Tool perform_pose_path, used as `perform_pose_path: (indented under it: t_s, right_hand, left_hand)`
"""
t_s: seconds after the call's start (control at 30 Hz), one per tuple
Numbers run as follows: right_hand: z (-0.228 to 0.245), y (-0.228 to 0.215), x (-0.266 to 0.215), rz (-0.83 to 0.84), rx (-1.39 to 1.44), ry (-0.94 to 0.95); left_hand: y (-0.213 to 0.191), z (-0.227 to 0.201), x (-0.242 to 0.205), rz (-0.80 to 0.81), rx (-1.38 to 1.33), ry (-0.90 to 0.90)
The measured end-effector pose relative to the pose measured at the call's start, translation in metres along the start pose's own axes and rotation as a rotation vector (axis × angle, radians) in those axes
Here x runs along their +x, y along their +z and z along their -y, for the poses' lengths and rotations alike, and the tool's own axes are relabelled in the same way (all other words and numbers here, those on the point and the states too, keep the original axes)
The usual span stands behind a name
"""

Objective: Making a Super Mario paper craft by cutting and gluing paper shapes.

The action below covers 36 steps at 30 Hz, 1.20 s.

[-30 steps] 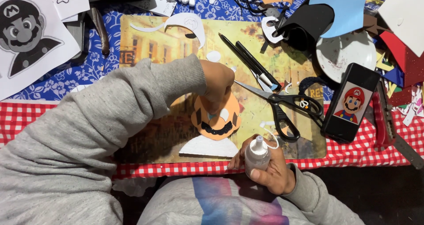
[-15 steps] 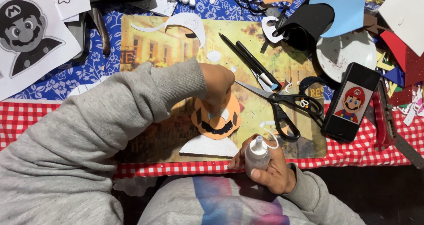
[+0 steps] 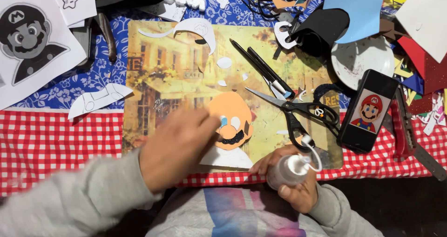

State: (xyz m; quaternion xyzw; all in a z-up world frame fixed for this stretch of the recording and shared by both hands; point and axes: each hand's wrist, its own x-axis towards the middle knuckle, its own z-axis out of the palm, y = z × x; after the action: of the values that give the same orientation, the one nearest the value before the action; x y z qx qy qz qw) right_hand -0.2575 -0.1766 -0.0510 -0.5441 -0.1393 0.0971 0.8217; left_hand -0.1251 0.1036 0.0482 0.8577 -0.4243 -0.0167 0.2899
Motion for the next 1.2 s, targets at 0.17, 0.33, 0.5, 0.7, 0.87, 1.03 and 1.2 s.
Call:
perform_pose_path:
  t_s: [0.17,0.33,0.5,0.7,0.87,1.03,1.2]
  right_hand:
    - [0.006,-0.006,0.000,-0.062,-0.147,-0.024]
    - [0.035,-0.001,0.023,-0.101,-0.259,0.009]
    - [0.061,0.005,0.074,0.160,-0.883,-0.162]
    - [0.054,0.006,0.102,0.221,-0.914,0.019]
    - [0.047,0.003,0.109,0.227,-0.917,0.013]
    - [0.046,0.004,0.117,0.276,-1.004,-0.008]
    - [0.045,0.005,0.119,0.277,-0.999,0.024]
  left_hand:
    - [0.032,-0.017,-0.048,-0.173,-0.041,-0.035]
    - [0.062,-0.019,-0.075,-0.383,-0.228,-0.079]
    - [0.052,-0.021,-0.050,-0.395,-0.199,-0.098]
    - [0.062,-0.016,-0.038,-0.306,0.070,-0.178]
    - [0.069,-0.010,-0.041,-0.266,0.056,-0.190]
    - [0.071,-0.008,-0.040,-0.228,0.057,-0.169]
    - [0.073,-0.007,-0.040,-0.242,0.104,-0.173]
